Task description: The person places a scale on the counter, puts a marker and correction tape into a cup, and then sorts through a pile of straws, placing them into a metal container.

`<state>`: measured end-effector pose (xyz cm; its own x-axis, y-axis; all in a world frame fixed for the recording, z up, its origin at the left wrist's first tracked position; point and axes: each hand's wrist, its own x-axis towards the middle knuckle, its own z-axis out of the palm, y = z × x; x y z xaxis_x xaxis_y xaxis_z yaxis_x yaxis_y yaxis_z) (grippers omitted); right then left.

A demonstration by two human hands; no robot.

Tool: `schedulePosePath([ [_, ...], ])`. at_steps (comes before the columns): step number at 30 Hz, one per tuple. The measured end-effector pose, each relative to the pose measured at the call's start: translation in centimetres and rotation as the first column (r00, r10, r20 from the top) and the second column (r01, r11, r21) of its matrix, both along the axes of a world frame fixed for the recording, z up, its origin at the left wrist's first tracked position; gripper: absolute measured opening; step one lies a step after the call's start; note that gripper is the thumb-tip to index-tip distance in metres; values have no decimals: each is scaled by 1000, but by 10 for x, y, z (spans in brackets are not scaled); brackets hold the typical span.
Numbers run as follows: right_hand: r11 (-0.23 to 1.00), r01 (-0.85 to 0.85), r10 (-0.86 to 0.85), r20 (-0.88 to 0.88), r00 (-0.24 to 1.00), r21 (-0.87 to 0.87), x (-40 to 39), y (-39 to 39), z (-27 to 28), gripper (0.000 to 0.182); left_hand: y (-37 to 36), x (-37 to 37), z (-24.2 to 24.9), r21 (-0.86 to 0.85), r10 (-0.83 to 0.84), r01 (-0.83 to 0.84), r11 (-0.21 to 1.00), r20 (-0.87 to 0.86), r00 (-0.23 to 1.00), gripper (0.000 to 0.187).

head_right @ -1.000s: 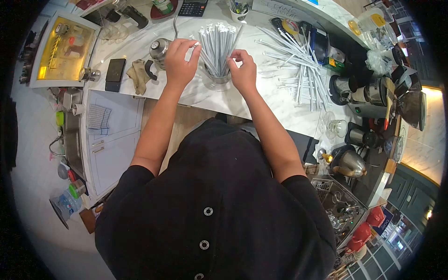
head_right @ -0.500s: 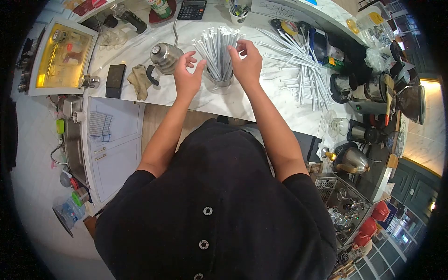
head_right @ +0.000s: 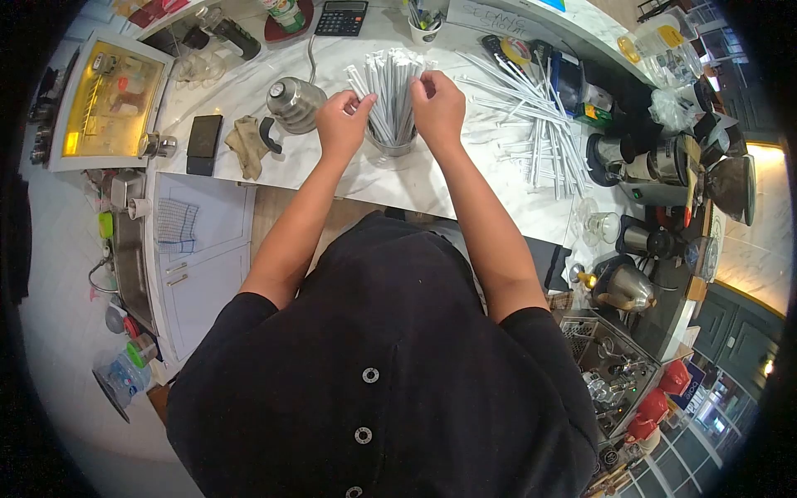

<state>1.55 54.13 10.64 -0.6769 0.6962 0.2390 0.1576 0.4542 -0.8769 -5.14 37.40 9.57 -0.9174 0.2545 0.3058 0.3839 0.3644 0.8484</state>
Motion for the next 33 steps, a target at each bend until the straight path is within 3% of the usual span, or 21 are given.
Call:
schedulePosePath([
  [7, 997, -56, 53, -52, 997, -59, 17, 9, 6, 26, -3, 11, -7, 44, 38, -38, 998, -5, 999, 35],
  [10, 994, -46, 41, -56, 998, -95, 43, 21, 6, 25, -14, 28, -20, 135, 94, -90, 987, -20, 995, 50],
  [14, 986, 12, -16, -23, 1000, -166, 89, 57, -30, 22, -30, 66, -31, 106, 115, -117, 987, 27, 993, 46],
  [16, 976, 57, -55, 12, 998, -212, 114, 79, -47, 21, -33, 86, -36, -68, 56, -56, 996, 3, 998, 40],
  [17, 973, 101, -91, 57, 994, -207, 127, 91, -53, 21, -30, 94, -39, -69, 50, -50, 996, 6, 999, 40],
  [19, 967, 152, -132, 109, 985, -203, 151, 116, -68, 20, -21, 108, -40, -129, -117, 122, 984, 42, 992, 32],
  [21, 963, 231, -208, 158, 965, -141, 169, 139, -80, 20, 2, 120, -42, -113, -159, 167, 979, 78, 984, 25],
  [24, 964, 266, -252, 269, 930, -19, 188, 166, -91, 21, 44, 130, -50, -168, -381, 400, 901, 134, 915, 23],
  [28, 962, 243, -274, 417, 867, 128, 202, 187, -102, 21, 111, 140, -76, -197, -418, 469, 861, 250, 873, 23],
  [31, 961, 189, -265, 487, 832, 200, 209, 194, -111, 22, 158, 143, -96, -252, -456, 494, 832, 197, 868, 24],
  [33, 966, 110, -228, 561, 796, 236, 211, 195, -110, 23, 185, 145, -106, -372, -455, 441, 817, 53, 889, 25],
])
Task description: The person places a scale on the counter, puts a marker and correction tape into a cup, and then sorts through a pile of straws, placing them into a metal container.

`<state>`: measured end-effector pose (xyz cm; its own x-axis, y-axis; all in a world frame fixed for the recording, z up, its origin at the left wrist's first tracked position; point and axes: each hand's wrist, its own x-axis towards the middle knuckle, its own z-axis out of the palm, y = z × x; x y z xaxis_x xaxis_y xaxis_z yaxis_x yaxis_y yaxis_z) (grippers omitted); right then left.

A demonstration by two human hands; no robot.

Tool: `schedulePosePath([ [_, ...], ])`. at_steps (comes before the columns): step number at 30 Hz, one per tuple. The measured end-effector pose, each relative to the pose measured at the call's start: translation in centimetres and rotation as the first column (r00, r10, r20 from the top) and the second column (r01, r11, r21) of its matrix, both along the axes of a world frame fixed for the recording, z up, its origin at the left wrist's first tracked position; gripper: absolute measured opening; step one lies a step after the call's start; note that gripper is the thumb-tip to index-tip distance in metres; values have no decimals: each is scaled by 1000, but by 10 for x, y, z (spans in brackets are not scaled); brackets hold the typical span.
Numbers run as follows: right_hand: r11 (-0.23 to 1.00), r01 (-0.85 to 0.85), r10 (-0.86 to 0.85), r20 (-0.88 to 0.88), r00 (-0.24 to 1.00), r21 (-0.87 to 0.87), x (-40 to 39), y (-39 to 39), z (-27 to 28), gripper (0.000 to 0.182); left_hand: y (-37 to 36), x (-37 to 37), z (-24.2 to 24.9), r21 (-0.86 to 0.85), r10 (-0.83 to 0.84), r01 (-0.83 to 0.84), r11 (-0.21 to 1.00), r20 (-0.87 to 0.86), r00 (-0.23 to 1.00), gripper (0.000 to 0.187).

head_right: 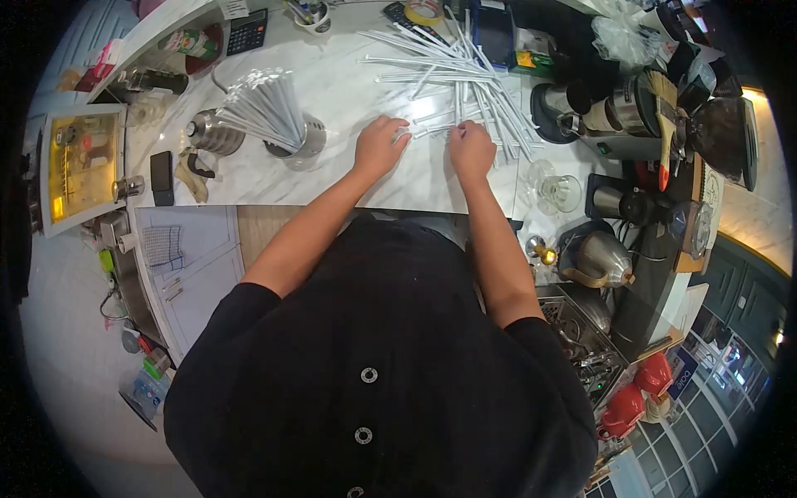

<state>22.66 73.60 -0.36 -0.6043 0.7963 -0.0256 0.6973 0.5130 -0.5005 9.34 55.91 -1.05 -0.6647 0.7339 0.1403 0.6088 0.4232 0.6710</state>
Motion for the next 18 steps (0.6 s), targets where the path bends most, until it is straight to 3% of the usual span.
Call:
schedulePosePath([
  [8, 998, -65, 65, 116, 991, -7, 3, 2, -7, 26, 41, 8, -13, -132, 76, -94, 987, -140, 987, 22],
  [13, 999, -31, 34, 139, 990, -20, 4, 6, -12, 23, 33, 6, -11, -58, 115, -124, 991, -127, 985, 13],
  [18, 999, -10, 15, 92, 996, -47, 8, 11, -16, 24, 5, -2, -8, -32, 124, -129, 991, -119, 985, 17],
])
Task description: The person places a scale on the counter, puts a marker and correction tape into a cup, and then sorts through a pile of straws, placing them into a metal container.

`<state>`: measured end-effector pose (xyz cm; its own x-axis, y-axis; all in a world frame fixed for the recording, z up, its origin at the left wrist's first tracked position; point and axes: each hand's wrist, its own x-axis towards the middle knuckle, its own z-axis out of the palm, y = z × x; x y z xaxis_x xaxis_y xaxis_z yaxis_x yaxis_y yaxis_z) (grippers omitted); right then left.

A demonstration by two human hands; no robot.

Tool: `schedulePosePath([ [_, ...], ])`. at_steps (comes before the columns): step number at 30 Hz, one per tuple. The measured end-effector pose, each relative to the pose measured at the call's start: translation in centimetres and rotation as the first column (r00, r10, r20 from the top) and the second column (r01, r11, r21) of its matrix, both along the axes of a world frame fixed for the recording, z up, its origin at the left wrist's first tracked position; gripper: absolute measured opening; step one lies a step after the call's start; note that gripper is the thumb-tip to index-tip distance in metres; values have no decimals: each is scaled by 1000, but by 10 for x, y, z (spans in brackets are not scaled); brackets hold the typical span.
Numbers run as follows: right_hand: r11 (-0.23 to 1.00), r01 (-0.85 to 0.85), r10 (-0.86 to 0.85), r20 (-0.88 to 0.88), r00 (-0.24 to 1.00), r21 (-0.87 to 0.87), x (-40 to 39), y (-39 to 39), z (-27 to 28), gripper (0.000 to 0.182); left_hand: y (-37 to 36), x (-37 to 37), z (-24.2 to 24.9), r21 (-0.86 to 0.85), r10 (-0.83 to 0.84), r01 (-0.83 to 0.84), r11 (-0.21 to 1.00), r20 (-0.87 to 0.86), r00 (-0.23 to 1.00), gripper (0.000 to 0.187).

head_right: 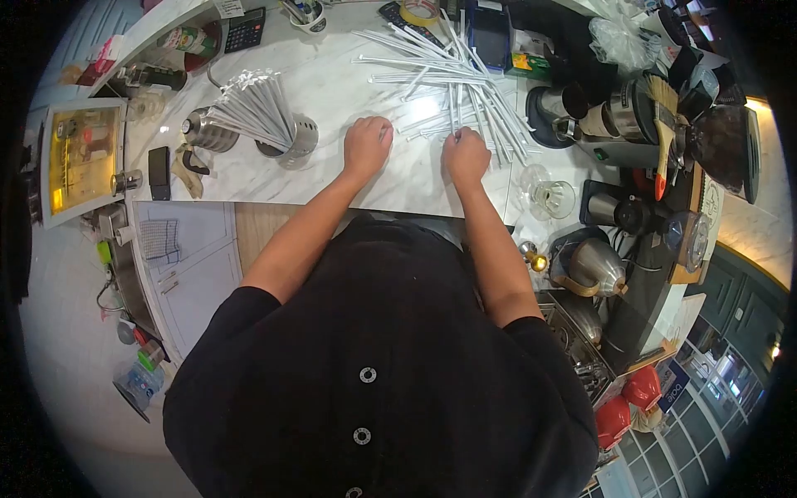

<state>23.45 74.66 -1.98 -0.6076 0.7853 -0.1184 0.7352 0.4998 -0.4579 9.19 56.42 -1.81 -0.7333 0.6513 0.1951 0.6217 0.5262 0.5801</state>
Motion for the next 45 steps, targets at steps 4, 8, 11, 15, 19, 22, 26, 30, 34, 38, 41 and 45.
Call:
schedulePosePath([
  [4, 998, 24, -20, -56, 998, 65, 2, -1, -5, 23, -9, 3, 5, -13, -28, 28, 1000, -17, 999, 28],
  [8, 998, 49, -47, -55, 997, 28, 3, -5, 6, 24, 1, 2, 5, -73, -71, 71, 995, -3, 997, 29],
  [11, 998, 55, -52, -101, 993, 24, 4, -13, 18, 24, 6, 1, 0, -142, -125, 119, 983, -30, 992, 24],
  [15, 995, 96, -96, -150, 984, -4, 2, -27, 33, 22, 3, -1, -7, -98, -87, 81, 992, -52, 995, 15],
  [19, 994, 113, -109, -224, 968, 3, -1, -40, 51, 21, -17, -4, 11, 73, -31, 30, 997, 16, 999, 14],
  [22, 995, 94, -82, -287, 954, 27, -1, -45, 69, 22, -43, -7, 36, 240, -20, 12, 971, 31, 999, 15],
  [26, 980, 115, -61, -304, 951, 163, -2, -46, 108, 18, -76, -4, 82, 326, 53, -121, 938, 208, 977, 15],
  [30, 993, 109, -81, -418, 905, 44, -11, -50, 141, 18, -103, -12, 113, 461, 117, -192, 867, 187, 975, 15],
  [34, 994, 91, -45, -548, 835, 57, -27, -68, 177, 24, -127, -24, 141, 535, 158, -201, 821, 126, 979, 17],
  [38, 996, 31, 35, -684, 728, 83, -43, -91, 204, 29, -154, -36, 163, 643, 130, -136, 754, 57, 990, 17],
  [41, 998, -61, 63, -729, 682, 29, -52, -109, 215, 34, -182, -45, 175, 693, 134, -129, 709, 48, 990, 15],
  [45, 974, -210, 54, -827, 560, -79, -75, -133, 225, 37, -213, -62, 202, 754, 176, -131, 643, 21, 984, 11],
])
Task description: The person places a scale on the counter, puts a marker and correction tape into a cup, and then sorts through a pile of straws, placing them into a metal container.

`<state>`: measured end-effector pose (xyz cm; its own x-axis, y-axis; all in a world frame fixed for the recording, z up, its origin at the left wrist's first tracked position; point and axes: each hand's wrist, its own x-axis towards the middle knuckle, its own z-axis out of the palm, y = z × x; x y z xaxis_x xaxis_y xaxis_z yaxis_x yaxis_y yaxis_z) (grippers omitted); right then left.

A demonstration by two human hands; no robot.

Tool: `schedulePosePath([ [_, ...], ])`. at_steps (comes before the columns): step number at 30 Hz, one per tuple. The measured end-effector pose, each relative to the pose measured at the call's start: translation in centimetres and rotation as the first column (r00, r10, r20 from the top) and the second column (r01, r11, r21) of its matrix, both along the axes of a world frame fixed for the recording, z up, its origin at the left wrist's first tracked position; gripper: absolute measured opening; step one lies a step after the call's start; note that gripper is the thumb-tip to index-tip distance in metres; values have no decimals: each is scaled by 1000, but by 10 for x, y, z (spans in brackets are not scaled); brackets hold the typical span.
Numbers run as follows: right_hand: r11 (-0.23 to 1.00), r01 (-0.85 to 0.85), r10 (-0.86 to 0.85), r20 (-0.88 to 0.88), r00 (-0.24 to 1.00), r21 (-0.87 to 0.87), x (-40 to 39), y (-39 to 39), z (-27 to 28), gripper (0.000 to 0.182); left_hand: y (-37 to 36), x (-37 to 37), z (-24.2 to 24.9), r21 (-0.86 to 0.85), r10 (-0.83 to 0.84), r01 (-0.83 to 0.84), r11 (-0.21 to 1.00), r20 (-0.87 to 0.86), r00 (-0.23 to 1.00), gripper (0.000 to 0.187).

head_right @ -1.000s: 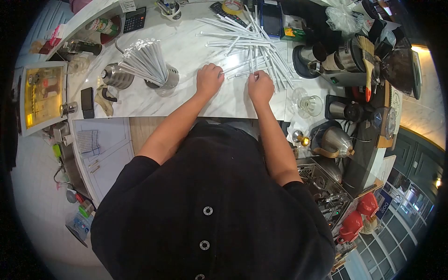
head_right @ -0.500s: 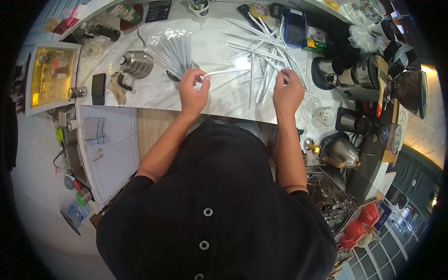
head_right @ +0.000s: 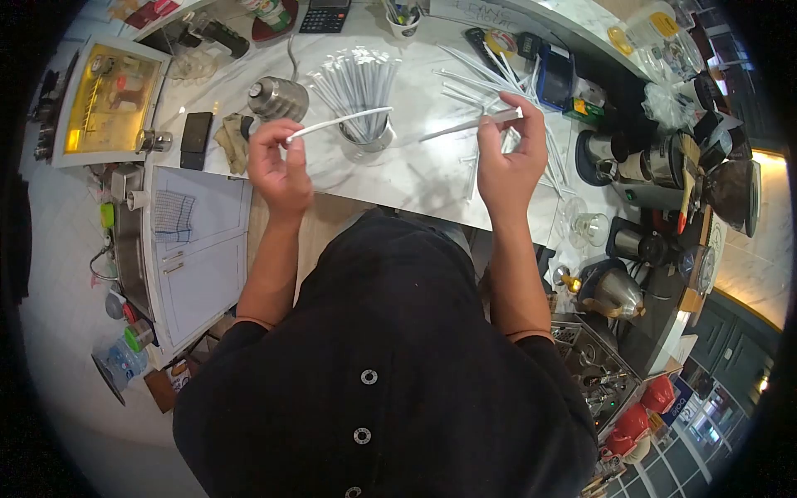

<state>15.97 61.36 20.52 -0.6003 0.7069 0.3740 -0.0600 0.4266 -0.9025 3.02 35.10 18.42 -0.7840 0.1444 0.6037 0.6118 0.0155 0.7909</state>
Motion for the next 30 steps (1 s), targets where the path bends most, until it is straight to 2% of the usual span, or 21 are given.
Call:
schedulePosePath([
  [1, 997, -47, 43, -65, 997, -67, -7, -5, 1, 36, -7, -5, 5, 26, 19, -18, 999, -11, 1000, 11],
  [3, 994, -75, 70, -71, 995, -75, -23, -17, 9, 36, -19, -16, 13, 43, 38, -37, 998, -16, 999, 9],
  [5, 989, -133, 126, -100, 987, -67, -39, -26, 13, 35, -28, -27, 23, -40, 60, -63, 997, -86, 994, 8],
  [7, 993, -117, 116, -89, 989, -5, -55, -34, 11, 34, -28, -34, 29, -33, 84, -87, 996, -86, 993, 7],
  [9, 987, -160, 161, -65, 985, 25, -70, -42, 7, 33, -27, -44, 29, -167, 111, -140, 976, -171, 979, 8],
  [11, 985, -168, 169, -42, 985, 23, -83, -53, 4, 34, -23, -56, 14, -164, 105, -132, 978, -160, 981, 10],
  [14, 972, -206, 196, 96, 976, 110, -98, -61, -21, 37, -15, -66, 2, -188, 117, -143, 972, -142, 983, 14],
  [18, 966, -212, 191, 142, 971, 151, -103, -73, -26, 36, -14, -71, 7, -160, 112, -128, 979, -104, 988, 13],
  [20, 960, -202, 173, 155, 973, 195, -103, -73, -28, 35, -16, -72, 13, -54, 81, -85, 995, -72, 994, 12],
  [21, 956, -197, 165, 159, 973, 217, -104, -73, -29, 35, -16, -73, 16, -55, 80, -84, 995, -71, 994, 12],
  [23, 960, -201, 173, 151, 973, 194, -105, -74, -31, 34, -16, -75, 20, 42, 3, -1, 999, -41, 999, 13],
  [25, 934, -179, 125, 188, 974, 310, -104, -75, -33, 35, -12, -77, 14, 2, -3, 3, 1000, -40, 999, 13],
  [29, 936, -201, 145, 205, 968, 290, -106, -78, -48, 35, -1, -79, -5, -137, 19, -31, 990, -84, 996, 12],
  [30, 930, -209, 147, 212, 966, 304, -107, -78, -52, 35, 2, -79, -12, -141, 0, -2, 990, -18, 1000, 12],
])
